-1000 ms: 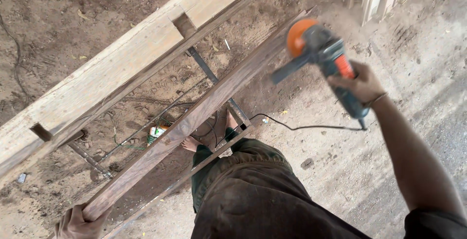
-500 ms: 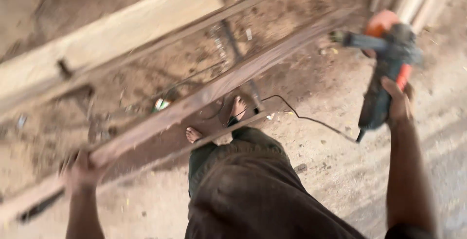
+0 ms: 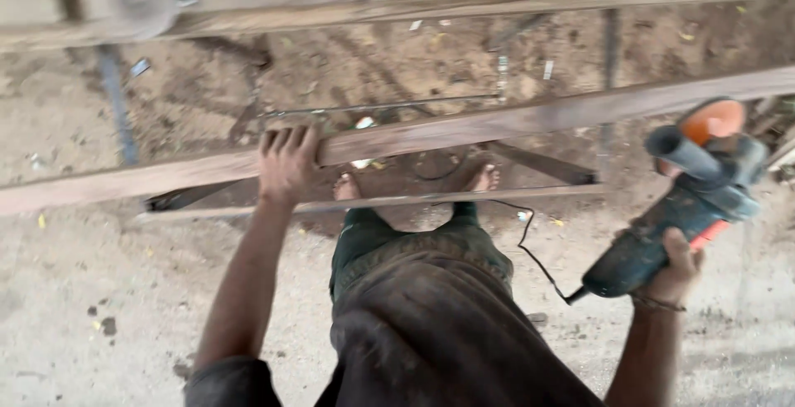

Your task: Sanding a wooden plank using an angle grinder.

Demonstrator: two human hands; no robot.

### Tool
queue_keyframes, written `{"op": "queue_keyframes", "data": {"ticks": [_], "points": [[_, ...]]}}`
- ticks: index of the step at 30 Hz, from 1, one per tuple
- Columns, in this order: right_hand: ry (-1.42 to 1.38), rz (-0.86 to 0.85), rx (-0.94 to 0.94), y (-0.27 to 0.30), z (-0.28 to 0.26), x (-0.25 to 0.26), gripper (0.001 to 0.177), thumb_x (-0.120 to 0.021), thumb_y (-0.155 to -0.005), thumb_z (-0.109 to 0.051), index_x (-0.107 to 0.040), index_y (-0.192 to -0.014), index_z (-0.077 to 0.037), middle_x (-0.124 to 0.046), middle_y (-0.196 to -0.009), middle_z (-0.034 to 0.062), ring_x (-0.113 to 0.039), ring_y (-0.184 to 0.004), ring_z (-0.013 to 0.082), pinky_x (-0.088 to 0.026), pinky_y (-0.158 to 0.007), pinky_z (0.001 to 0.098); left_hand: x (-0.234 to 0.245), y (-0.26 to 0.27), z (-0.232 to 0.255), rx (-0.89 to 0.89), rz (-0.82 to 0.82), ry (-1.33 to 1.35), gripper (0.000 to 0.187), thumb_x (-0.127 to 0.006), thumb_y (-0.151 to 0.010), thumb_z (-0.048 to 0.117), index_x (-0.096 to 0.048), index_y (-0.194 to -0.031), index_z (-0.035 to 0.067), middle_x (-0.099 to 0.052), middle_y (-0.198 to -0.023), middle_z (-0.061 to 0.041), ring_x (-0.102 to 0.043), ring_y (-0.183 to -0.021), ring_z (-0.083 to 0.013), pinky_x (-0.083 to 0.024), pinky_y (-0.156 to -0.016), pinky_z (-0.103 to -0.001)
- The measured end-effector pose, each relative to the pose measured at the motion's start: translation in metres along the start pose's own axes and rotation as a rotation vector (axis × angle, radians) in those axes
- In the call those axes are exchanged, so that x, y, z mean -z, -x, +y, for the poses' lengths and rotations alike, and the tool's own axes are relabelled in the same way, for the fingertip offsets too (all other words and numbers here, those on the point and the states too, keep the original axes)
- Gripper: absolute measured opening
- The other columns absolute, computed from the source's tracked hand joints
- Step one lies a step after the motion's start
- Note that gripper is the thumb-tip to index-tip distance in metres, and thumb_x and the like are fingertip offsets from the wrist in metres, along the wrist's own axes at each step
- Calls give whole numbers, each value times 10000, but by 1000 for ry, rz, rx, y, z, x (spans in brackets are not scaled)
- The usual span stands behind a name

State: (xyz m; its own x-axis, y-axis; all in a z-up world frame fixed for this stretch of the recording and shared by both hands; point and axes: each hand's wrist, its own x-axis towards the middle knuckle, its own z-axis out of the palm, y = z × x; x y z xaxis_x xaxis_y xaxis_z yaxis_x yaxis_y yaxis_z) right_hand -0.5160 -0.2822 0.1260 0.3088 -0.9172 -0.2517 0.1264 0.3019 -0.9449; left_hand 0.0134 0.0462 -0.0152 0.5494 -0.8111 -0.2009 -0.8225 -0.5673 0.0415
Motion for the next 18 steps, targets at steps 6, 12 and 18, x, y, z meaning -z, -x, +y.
{"op": "queue_keyframes", "data": {"ticks": [6, 12, 18], "points": [[-47, -122, 33, 65, 28, -48, 435, -661, -1041, -159, -484, -1327, 118, -657, -1077, 259, -685, -854, 353, -596, -830, 490, 47, 52, -122, -59, 433, 69, 765, -747, -695, 689, -662, -1234, 153, -715, -1111, -84, -681, -1022, -290, -435, -985, -548], [49, -194, 0, 93, 37, -106, 556, -627, -1109, -198, -375, -1517, 83, -660, -1123, 259, -690, -916, 369, -590, -898, 539, 22, 92, -210, -38, 427, 100, 831, -770, -727, 748, -657, -1290, 148, -676, -1225, -67, -610, -1206, -268, -379, -1103, -500], [192, -246, -161, 118, 35, -139, 712, -632, -1056, -280, -308, -1630, -9, -673, -1145, 186, -721, -958, 346, -606, -832, 551, 31, 128, -255, 145, 569, 201, 1015, -705, -671, 909, -647, -1331, 140, -627, -1372, -101, -530, -1343, -297, -314, -1167, -556]]}}
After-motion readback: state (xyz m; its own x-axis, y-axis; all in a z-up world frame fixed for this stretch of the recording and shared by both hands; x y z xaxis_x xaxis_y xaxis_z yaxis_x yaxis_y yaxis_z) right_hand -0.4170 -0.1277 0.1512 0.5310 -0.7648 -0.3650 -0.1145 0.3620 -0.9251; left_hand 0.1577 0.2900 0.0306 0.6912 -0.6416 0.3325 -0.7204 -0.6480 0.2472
